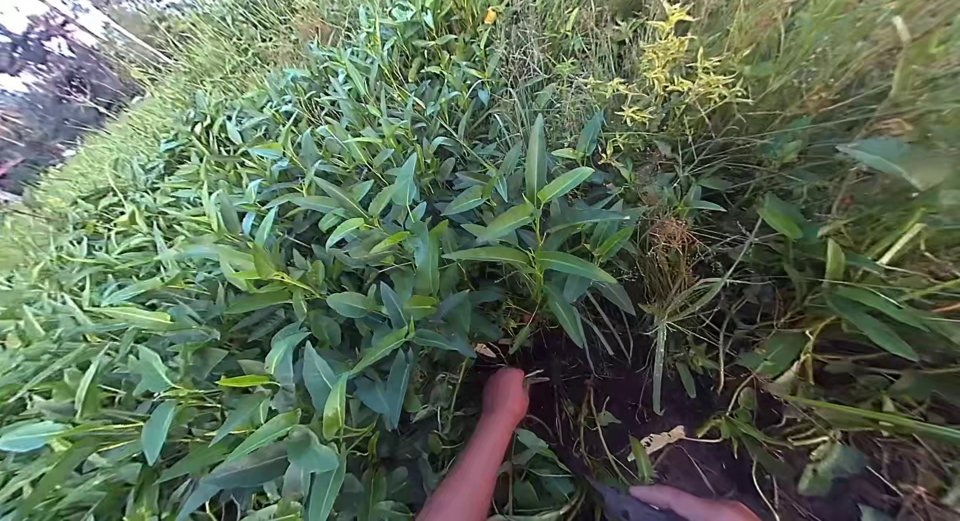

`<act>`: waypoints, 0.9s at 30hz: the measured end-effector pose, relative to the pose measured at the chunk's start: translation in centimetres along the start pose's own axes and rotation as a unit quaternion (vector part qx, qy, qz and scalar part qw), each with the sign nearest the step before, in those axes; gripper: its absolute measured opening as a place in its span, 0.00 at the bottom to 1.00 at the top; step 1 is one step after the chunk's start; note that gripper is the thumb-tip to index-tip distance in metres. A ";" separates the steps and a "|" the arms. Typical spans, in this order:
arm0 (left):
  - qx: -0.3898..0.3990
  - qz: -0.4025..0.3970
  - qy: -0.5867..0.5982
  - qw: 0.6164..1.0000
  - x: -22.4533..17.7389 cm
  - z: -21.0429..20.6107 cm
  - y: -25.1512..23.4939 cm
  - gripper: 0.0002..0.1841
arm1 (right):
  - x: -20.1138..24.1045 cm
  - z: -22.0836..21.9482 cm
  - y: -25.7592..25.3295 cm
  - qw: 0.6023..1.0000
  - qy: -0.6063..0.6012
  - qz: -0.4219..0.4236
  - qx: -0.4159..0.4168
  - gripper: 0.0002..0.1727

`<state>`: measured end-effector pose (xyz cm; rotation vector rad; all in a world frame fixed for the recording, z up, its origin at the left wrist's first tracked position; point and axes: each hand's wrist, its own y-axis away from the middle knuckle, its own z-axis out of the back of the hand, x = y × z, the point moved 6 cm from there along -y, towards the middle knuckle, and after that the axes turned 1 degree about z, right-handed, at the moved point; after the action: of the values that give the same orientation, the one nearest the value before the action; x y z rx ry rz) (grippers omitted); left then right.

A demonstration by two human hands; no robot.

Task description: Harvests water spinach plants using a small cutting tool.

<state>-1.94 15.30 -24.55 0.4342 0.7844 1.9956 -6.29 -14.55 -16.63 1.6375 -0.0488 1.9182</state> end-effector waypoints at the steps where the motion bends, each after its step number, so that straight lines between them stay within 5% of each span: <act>1: -0.007 -0.004 0.048 0.999 0.5 0.9 0.2 0.18 | 0.2 0.3 0.1 1.000 0.000 0.005 -0.002 0.26; 7: -0.058 0.024 0.336 0.940 9.1 7.7 2.7 0.19 | 3.7 3.4 -1.1 0.995 -0.024 0.063 -0.073 0.26; 11: -0.075 0.031 0.427 0.901 12.9 8.5 3.4 0.15 | 5.7 2.4 -7.1 0.989 0.098 0.094 -0.057 0.29; 17: -0.031 0.019 0.340 0.940 9.5 6.3 2.7 0.17 | 7.4 -0.9 -8.7 0.943 0.279 0.029 0.177 0.25; 24: -0.091 0.055 0.086 0.991 7.5 2.8 -0.2 0.18 | 4.2 -1.4 -5.9 0.965 0.221 0.013 0.140 0.27; 27: -0.093 0.087 0.139 0.982 8.2 1.8 -1.4 0.26 | 3.3 -1.7 -5.2 0.975 0.187 0.013 0.117 0.27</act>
<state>-4.29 23.51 -24.26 0.1187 0.7403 2.3031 -5.55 -8.25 -15.88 1.3928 0.3201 2.2913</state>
